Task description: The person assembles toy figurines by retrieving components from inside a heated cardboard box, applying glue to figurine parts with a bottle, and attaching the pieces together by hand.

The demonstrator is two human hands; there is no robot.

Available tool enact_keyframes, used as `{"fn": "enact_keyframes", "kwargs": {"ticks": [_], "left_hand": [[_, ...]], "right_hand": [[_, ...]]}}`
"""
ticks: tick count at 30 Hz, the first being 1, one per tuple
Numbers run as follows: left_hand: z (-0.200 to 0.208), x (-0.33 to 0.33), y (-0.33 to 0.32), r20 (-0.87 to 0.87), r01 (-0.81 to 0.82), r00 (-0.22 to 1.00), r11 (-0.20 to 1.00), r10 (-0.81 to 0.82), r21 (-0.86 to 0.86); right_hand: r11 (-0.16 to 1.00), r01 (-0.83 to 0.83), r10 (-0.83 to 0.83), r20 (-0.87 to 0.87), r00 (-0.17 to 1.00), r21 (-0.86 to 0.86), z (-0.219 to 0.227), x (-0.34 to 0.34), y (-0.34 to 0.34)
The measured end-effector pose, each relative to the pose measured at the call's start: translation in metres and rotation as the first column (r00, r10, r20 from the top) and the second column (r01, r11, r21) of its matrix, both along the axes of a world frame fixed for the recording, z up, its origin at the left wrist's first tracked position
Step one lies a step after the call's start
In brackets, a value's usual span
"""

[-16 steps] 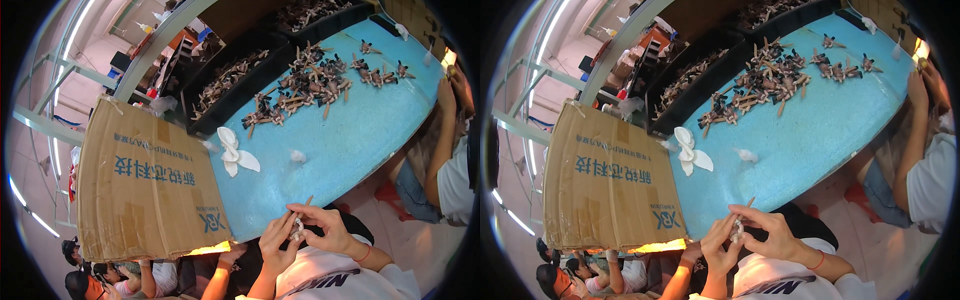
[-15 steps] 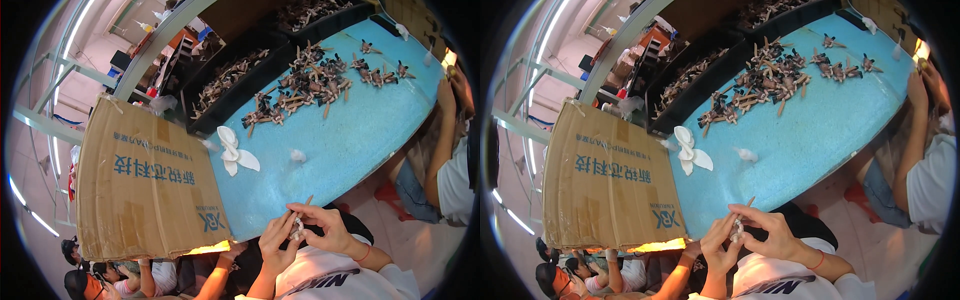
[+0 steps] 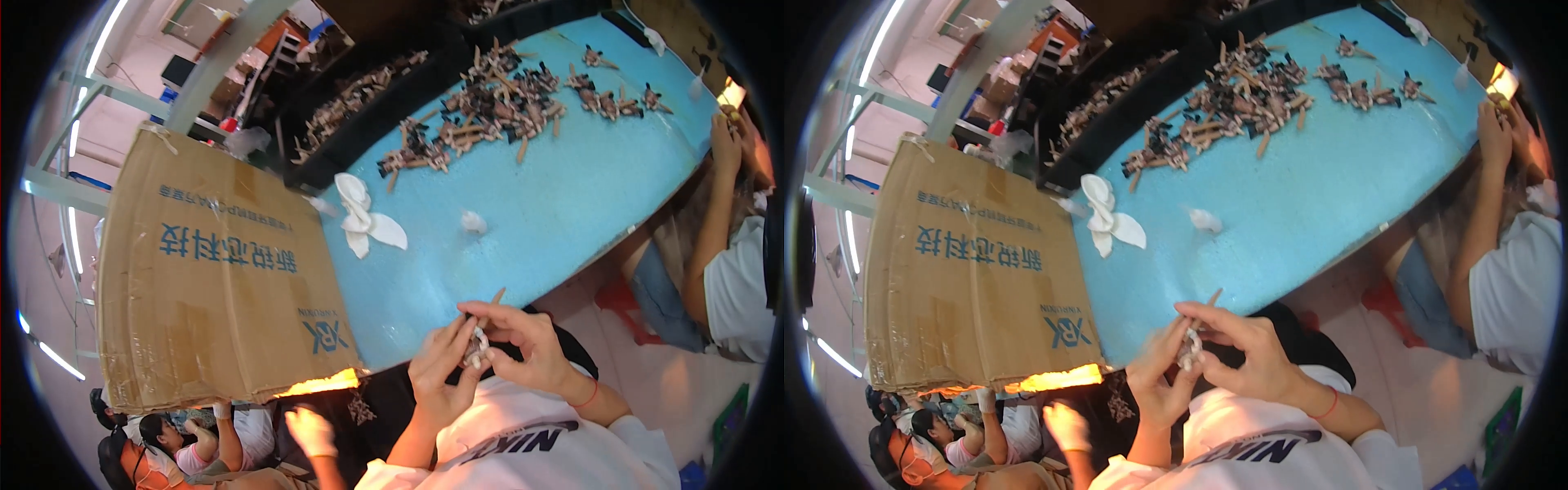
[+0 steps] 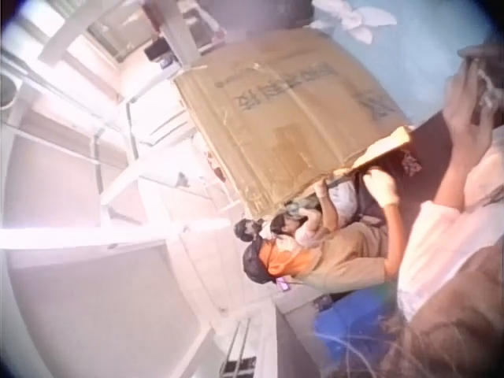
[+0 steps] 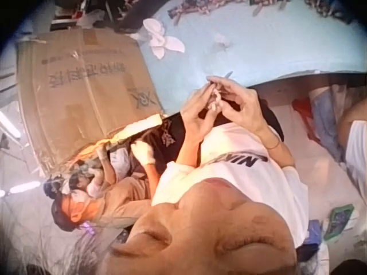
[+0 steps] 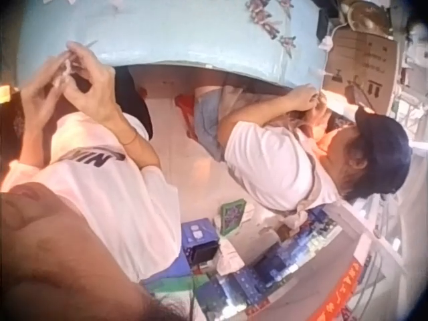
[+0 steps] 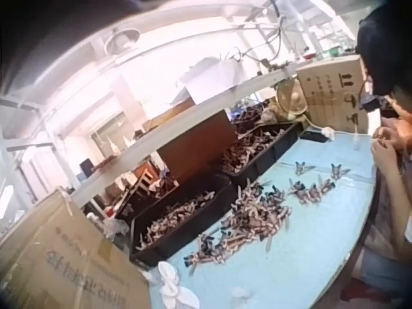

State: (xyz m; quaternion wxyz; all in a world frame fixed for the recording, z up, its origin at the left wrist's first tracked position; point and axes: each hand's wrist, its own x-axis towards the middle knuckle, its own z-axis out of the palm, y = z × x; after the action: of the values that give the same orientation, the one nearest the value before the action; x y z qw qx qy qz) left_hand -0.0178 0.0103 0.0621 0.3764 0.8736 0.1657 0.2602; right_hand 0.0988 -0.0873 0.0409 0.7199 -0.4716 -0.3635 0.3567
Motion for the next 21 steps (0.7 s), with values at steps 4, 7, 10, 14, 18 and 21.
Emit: {"fn": "enact_keyframes", "kwargs": {"ticks": [4, 7, 10, 14, 18, 21], "left_hand": [[-0.001, 0.006, 0.001, 0.039, 0.000, 0.999, 1.000, 0.000, -0.003], [0.000, 0.005, 0.003, 0.062, 0.012, 0.998, 1.000, -0.013, 0.014], [-0.003, 0.005, 0.006, 0.093, 0.029, 0.995, 0.999, -0.030, 0.014], [-0.002, -0.002, 0.006, 0.186, 0.100, 0.982, 0.934, -0.037, -0.344], [0.001, -0.004, 0.005, 0.273, 0.250, 0.961, 0.521, -0.034, -0.816], [0.002, -0.003, 0.009, 0.322, 0.317, 0.946, 0.337, -0.044, -0.887]], "right_hand": [[0.999, 0.029, -0.030, 0.050, 0.998, 0.032, -0.004, 0.006, 0.004], [0.998, 0.035, -0.037, 0.049, 0.998, 0.050, -0.001, 0.006, 0.006], [0.999, 0.011, -0.015, 0.078, 0.997, 0.050, 0.000, 0.007, 0.006], [1.000, 0.008, -0.008, 0.119, 0.993, 0.001, 0.014, 0.009, 0.001], [0.999, 0.033, -0.033, 0.085, 0.996, 0.003, 0.023, 0.009, -0.008], [0.995, 0.071, -0.072, 0.014, 0.997, 0.071, 0.019, 0.004, -0.008]]}}
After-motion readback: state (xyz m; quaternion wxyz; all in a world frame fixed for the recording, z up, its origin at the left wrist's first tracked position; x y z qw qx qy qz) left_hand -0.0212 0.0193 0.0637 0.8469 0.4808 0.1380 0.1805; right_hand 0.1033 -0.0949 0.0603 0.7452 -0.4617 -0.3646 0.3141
